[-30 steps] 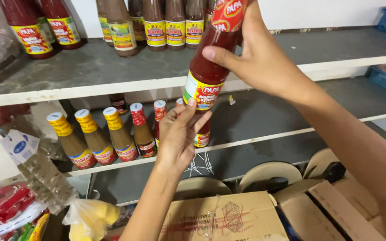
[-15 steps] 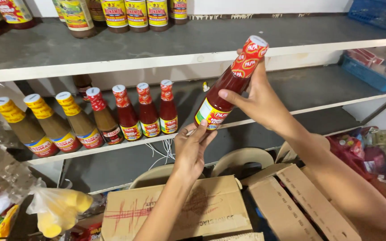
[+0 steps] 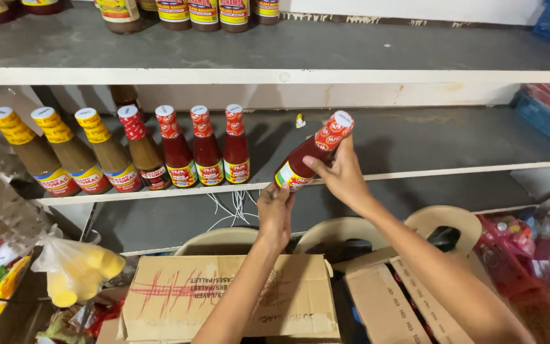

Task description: Stocking bottles of sauces onto grocery store shelves from a cardboard box.

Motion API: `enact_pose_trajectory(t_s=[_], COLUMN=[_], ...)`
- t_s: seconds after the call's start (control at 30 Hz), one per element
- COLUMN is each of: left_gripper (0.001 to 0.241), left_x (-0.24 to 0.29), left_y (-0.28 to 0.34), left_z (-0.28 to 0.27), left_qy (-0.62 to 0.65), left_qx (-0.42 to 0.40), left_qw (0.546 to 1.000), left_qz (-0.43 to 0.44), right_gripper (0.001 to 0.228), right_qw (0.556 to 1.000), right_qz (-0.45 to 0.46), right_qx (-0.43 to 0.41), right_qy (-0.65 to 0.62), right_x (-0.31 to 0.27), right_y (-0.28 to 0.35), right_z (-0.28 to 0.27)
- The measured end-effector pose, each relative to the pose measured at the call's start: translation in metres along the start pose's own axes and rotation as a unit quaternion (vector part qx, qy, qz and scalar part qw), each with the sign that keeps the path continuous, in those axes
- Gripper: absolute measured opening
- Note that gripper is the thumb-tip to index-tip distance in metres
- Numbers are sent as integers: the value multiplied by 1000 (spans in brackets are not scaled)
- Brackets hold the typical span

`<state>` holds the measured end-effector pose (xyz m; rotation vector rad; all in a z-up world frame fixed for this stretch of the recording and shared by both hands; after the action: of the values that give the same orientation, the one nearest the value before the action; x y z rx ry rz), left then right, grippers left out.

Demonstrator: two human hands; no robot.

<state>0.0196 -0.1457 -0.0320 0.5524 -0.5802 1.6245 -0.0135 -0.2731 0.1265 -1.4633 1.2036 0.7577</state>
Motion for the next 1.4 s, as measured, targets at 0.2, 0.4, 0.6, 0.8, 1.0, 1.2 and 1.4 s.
enact_pose_trajectory(t_s=[0.2, 0.4, 0.6, 0.8, 1.0, 1.2, 1.4], left_gripper=[46, 54, 55, 51, 41, 41, 38], left_x=[-17, -22, -31, -31, -29, -17, -26], left_y=[-28, -44, -67, -67, -64, -59, -69], left_z=[6, -1, -26, -55, -68, -65, -70], left_qy=[-23, -55, -97, -160, -220, -230, -210], left_qx=[8, 39, 1, -21, -20, -26, -39], left_qw=[998, 996, 993, 985, 973, 971, 974], left_qz=[51, 53, 66, 56, 58, 54, 70], right_gripper=[75, 72, 70, 74, 93, 90, 84], right_qw=[999, 999, 998, 992, 992, 986, 990], right_qz=[-47, -13, -39, -67, -7, 25, -4], right_qx=[-6, -8, -31, -30, -65, -47, -81], right_qy=[-2, 44, 47, 103, 111, 157, 117], right_x=[29, 45, 67, 83, 88, 98, 90], right_y=[-18, -36, -51, -73, -95, -111, -117], right_z=[15, 27, 37, 46, 60, 65, 71])
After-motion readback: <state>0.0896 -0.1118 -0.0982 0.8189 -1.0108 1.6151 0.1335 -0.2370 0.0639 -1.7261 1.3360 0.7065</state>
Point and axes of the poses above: each hand's wrist, its own y-axis away from the middle knuckle, its own z-axis out of the palm, x = y × z, the point moved 4 cm from there along -y, towards the middle knuckle, and after that the axes turned 15 degrees about z, right-handed, at the moved point
